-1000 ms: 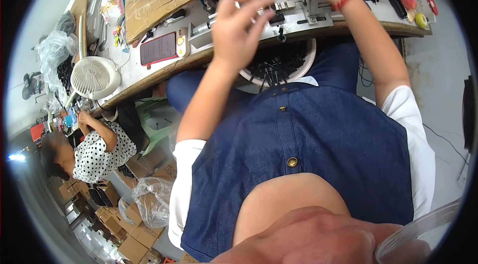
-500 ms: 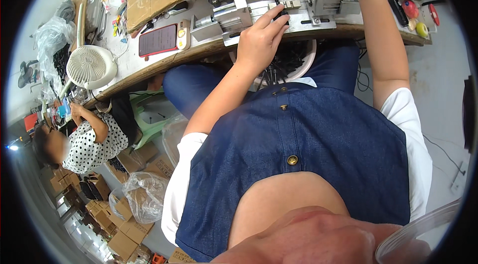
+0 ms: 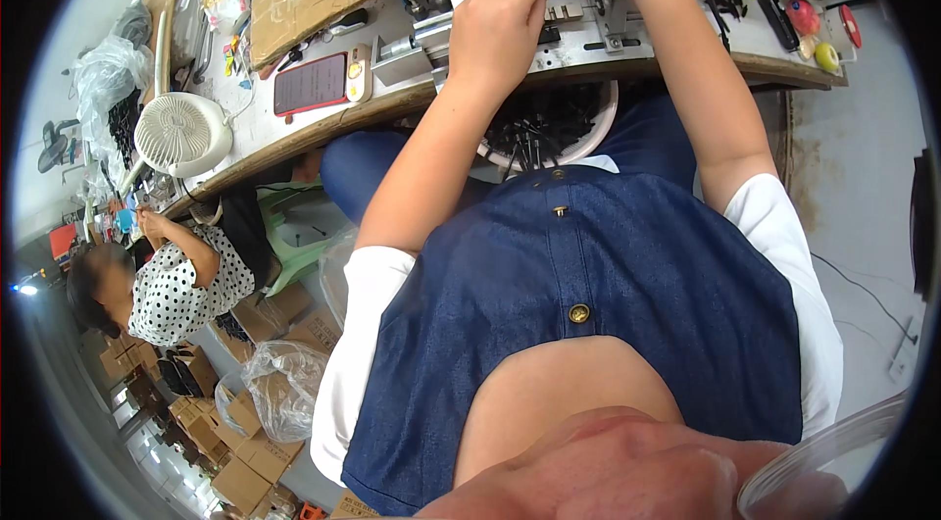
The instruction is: The person empties a plastic bag of black plastic components onto a table and then uses a metal jig to process them one by one. They pick up each component, place it into the jig, manipulate the mechanism, and drop the processed item into a white bowl below.
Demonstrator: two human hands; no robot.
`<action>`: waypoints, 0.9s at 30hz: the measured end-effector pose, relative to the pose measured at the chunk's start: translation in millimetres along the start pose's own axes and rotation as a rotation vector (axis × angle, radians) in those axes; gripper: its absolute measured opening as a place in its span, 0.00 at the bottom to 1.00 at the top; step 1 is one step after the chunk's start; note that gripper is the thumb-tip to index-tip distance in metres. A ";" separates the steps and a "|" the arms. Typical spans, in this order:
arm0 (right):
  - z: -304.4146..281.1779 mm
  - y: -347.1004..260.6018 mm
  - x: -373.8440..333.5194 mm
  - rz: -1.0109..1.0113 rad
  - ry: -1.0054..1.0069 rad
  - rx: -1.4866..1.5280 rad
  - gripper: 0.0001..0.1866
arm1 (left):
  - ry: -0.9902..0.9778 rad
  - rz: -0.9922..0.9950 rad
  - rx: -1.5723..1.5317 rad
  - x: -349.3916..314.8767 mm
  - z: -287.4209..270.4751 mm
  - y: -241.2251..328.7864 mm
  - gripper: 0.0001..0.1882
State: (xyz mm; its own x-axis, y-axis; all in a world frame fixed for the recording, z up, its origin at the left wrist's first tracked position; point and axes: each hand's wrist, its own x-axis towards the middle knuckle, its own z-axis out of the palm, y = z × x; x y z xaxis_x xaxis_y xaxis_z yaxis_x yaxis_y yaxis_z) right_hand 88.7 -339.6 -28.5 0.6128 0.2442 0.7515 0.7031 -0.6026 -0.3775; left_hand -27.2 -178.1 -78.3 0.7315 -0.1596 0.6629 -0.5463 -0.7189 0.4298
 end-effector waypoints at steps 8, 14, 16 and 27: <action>-13.0 -33.1 -7.2 -0.445 -0.405 -0.091 0.19 | 0.237 0.066 0.039 14.8 -34.6 -17.3 0.10; 0.5 -13.3 -6.2 -0.514 -0.365 0.012 0.15 | 0.171 0.099 0.001 15.8 -51.8 -19.3 0.12; -16.6 -25.6 -5.8 -0.413 -0.337 0.115 0.12 | 0.280 0.126 -0.112 -14.0 -50.9 -14.9 0.10; -10.7 -61.8 -108.9 -0.135 -0.319 0.048 0.20 | -0.247 -0.398 -0.450 -136.3 -22.1 23.7 0.11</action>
State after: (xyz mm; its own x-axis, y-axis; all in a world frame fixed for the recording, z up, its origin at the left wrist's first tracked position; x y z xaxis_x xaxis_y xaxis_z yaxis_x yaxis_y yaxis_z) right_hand -25.3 -337.2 -81.2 0.5899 0.5491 0.5920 0.7968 -0.5145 -0.3168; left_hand -148.9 -158.5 -145.0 0.9564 -0.1284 0.2623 -0.2920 -0.4101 0.8640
